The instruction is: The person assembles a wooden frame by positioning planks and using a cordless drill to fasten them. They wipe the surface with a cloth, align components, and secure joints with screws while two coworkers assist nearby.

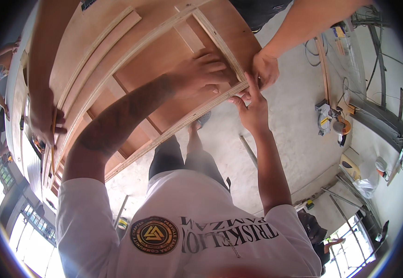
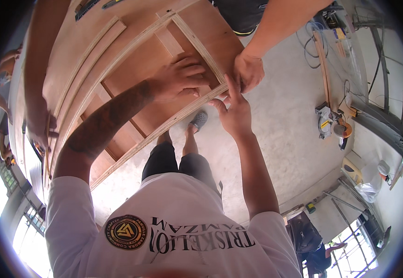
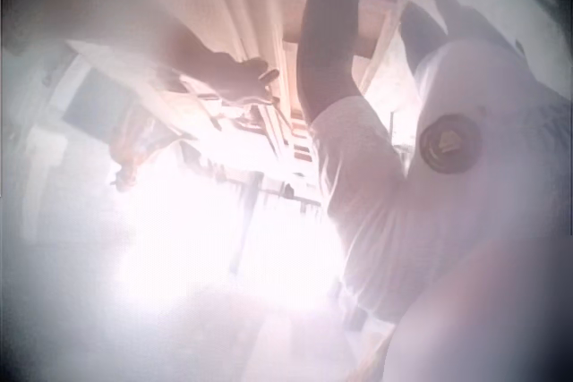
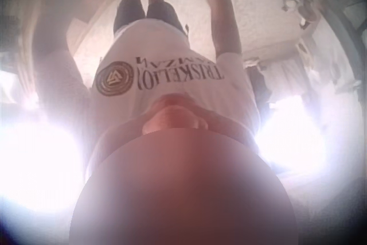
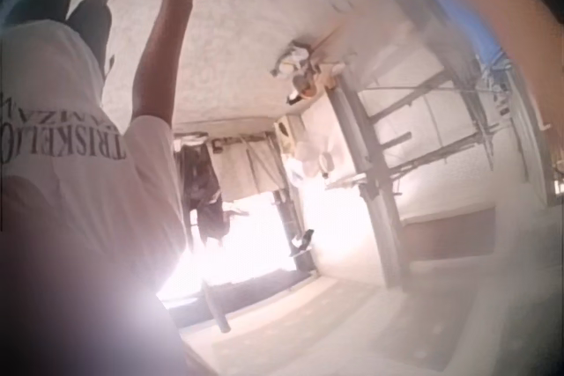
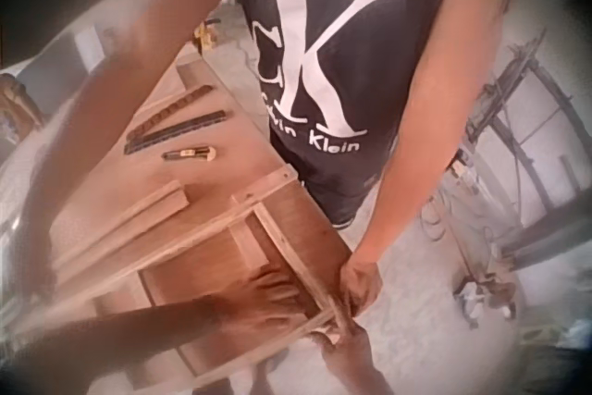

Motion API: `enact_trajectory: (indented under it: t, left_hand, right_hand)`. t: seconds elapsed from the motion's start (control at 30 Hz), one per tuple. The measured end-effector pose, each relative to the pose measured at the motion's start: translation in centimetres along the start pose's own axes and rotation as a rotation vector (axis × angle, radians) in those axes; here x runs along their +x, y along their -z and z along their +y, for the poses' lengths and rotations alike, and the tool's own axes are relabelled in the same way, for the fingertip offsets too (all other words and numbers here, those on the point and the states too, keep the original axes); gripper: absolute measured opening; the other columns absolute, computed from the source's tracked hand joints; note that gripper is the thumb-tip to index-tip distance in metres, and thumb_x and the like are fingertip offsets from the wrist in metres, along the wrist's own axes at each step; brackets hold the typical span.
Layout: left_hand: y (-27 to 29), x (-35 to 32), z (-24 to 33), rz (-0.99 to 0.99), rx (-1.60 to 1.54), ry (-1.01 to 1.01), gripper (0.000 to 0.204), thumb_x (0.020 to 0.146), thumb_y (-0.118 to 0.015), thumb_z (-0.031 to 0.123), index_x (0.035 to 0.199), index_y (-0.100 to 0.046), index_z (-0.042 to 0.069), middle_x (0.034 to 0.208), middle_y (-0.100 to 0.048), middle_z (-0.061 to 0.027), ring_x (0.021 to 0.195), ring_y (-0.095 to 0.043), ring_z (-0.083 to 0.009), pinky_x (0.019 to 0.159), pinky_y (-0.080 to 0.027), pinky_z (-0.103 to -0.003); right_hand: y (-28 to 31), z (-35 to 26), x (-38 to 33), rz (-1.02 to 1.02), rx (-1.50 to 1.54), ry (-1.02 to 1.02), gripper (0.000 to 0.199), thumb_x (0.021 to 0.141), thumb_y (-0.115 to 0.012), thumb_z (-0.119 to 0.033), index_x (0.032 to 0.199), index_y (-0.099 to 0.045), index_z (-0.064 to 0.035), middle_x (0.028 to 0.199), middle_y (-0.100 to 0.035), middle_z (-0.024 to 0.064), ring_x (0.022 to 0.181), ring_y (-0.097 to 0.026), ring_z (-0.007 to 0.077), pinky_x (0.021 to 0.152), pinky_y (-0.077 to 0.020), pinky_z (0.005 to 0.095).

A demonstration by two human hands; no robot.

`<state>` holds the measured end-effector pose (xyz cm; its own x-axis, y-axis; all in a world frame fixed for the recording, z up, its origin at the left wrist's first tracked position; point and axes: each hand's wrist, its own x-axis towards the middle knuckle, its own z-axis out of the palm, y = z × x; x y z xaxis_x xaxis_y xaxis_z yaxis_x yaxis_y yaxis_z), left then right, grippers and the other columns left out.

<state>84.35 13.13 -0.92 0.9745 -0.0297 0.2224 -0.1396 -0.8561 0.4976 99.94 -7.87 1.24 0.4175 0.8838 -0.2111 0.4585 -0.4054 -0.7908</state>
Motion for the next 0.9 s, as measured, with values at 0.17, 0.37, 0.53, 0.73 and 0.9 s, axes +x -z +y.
enact_trajectory:
  t: [0.17, 0.37, 0.53, 0.73, 0.9]
  left_hand:
    - [-0.5, 0.4, -1.0, -0.019, -0.133, 0.028, 0.043, 0.083, -0.077, 0.035, 0.123, -0.067, 0.022, 0.127, -0.058, -0.0045, 0.128, -0.050, -0.0305, 0.112, -0.038, -0.050]
    - [0.0, 0.5, -0.9, -0.070, -0.074, -0.016, 0.045, 0.086, -0.074, 0.032, 0.128, -0.065, 0.020, 0.135, -0.055, -0.0040, 0.134, -0.047, -0.0291, 0.115, -0.035, -0.050]
    - [-0.4, 0.3, -1.3, -0.059, -0.085, -0.083, 0.045, 0.088, -0.072, 0.026, 0.131, -0.063, 0.019, 0.132, -0.054, -0.0029, 0.132, -0.046, -0.0261, 0.117, -0.033, -0.049]
    - [-1.5, 0.3, -1.8, 0.089, -0.080, -0.147, 0.032, 0.086, -0.071, 0.023, 0.117, -0.070, 0.016, 0.115, -0.062, -0.0017, 0.124, -0.052, -0.0240, 0.115, -0.037, -0.044]
    - [-1.6, 0.3, -2.2, 0.182, 0.030, -0.237, 0.021, 0.080, -0.066, 0.023, 0.097, -0.074, 0.014, 0.110, -0.065, -0.0010, 0.123, -0.052, -0.0265, 0.113, -0.031, -0.048]
  right_hand:
    - [-0.8, 1.0, 0.0, 0.063, 0.026, 0.055, 0.078, 0.084, -0.082, -0.014, 0.150, -0.042, -0.0055, 0.129, -0.065, 0.0182, 0.089, -0.071, 0.0285, 0.082, -0.0572, 0.0379]
    - [-0.4, -0.1, -0.1, -0.095, 0.477, -0.080, 0.083, 0.093, -0.075, -0.014, 0.159, -0.025, -0.0068, 0.119, -0.066, 0.0140, 0.101, -0.067, 0.0207, 0.092, -0.0532, 0.0354]
    - [-1.1, -2.5, -0.5, -0.076, 0.322, -0.383, 0.082, 0.103, -0.061, -0.020, 0.162, -0.005, -0.0117, 0.123, -0.062, 0.0166, 0.110, -0.062, 0.0207, 0.093, -0.0547, 0.0382]
    - [-1.6, -5.0, 0.5, -0.057, 0.261, -0.501, 0.078, 0.106, -0.055, -0.019, 0.161, 0.000, -0.0120, 0.130, -0.053, 0.0184, 0.104, -0.061, 0.0221, 0.095, -0.0580, 0.0431]
    - [-1.8, -6.7, 1.2, -0.063, 0.125, -0.560, 0.076, 0.107, -0.051, -0.016, 0.161, 0.001, -0.0110, 0.119, -0.054, 0.0142, 0.102, -0.061, 0.0208, 0.095, -0.0580, 0.0442]
